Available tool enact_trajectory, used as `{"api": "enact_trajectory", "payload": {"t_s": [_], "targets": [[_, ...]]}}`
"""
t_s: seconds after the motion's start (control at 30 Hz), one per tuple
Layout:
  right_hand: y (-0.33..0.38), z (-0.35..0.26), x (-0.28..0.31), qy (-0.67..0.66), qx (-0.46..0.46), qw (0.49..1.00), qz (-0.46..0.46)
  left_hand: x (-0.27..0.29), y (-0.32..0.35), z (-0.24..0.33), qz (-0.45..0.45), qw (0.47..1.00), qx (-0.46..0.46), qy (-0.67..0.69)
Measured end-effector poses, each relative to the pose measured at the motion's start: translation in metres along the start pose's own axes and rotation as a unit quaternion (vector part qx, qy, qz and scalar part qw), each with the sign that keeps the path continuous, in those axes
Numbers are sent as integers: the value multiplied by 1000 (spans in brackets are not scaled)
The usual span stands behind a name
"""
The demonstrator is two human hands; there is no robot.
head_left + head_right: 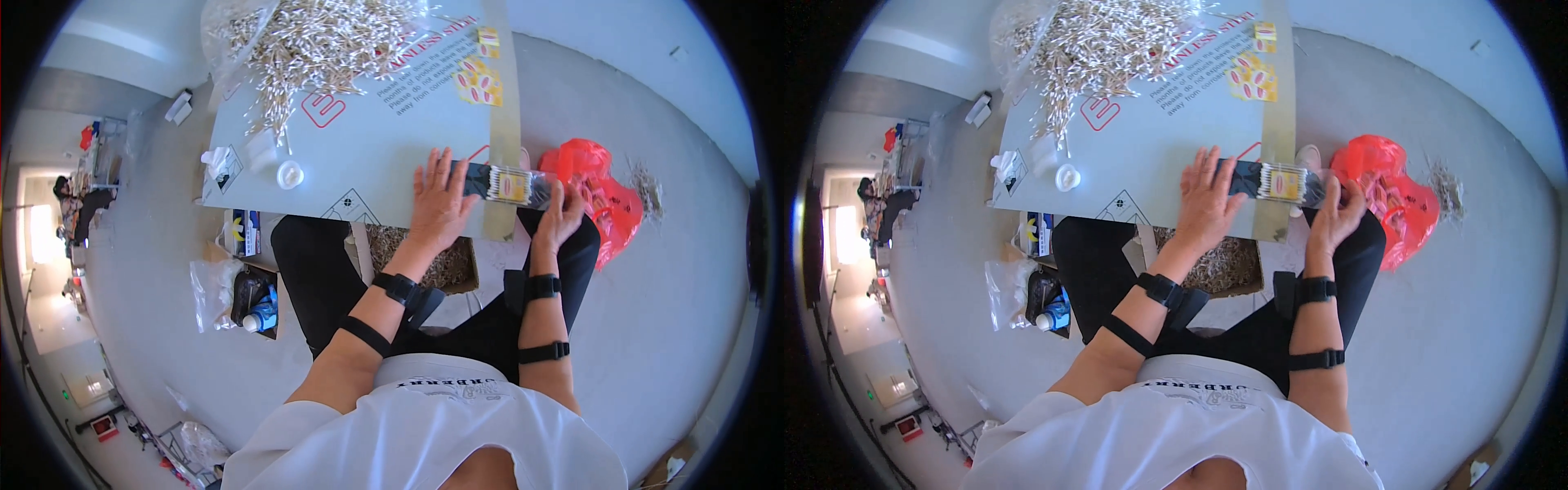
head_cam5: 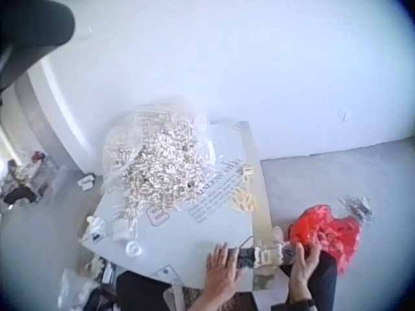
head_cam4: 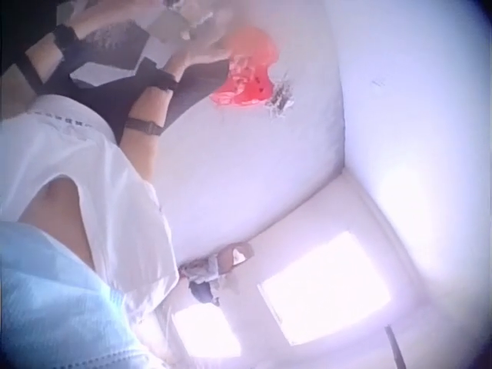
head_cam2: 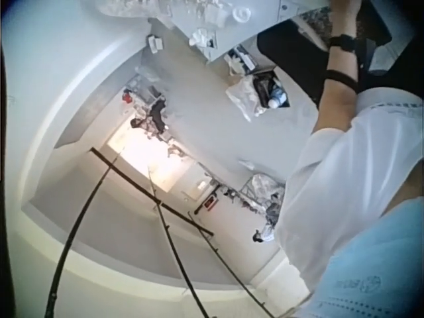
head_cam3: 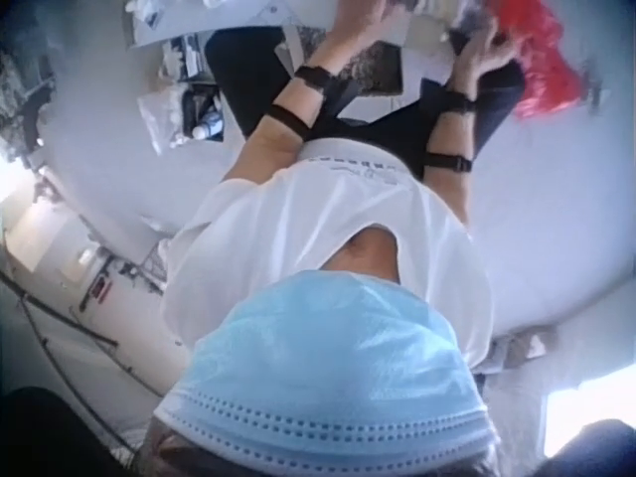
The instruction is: Organizing loose cotton swabs into bundles and placing them into clear plastic bags for packaging.
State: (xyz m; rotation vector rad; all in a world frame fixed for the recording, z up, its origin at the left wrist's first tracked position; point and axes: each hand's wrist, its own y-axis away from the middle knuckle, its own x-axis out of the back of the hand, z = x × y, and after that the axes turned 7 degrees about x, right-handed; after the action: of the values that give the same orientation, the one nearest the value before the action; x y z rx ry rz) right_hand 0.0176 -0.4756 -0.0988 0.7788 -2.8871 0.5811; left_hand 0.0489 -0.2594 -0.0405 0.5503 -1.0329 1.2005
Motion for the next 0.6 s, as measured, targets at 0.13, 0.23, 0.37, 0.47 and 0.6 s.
{"api": "enact_trajectory", "payload": {"t_s": [0.13,0.23,0.37,0.47,0.6], "targets": [[-1,-64,-9,50,172,980,-90,16,-6,-71,106,993,42,18],[16,-79,-35,-39,73,947,-312,29,-28,-109,149,987,61,23],[36,-114,-92,-35,88,888,-451,57,-67,-146,143,977,154,32],[32,-132,-148,-13,146,855,-498,58,-76,-165,142,967,187,96],[17,-145,-228,42,326,821,-466,44,-53,-170,157,979,100,79]]}}
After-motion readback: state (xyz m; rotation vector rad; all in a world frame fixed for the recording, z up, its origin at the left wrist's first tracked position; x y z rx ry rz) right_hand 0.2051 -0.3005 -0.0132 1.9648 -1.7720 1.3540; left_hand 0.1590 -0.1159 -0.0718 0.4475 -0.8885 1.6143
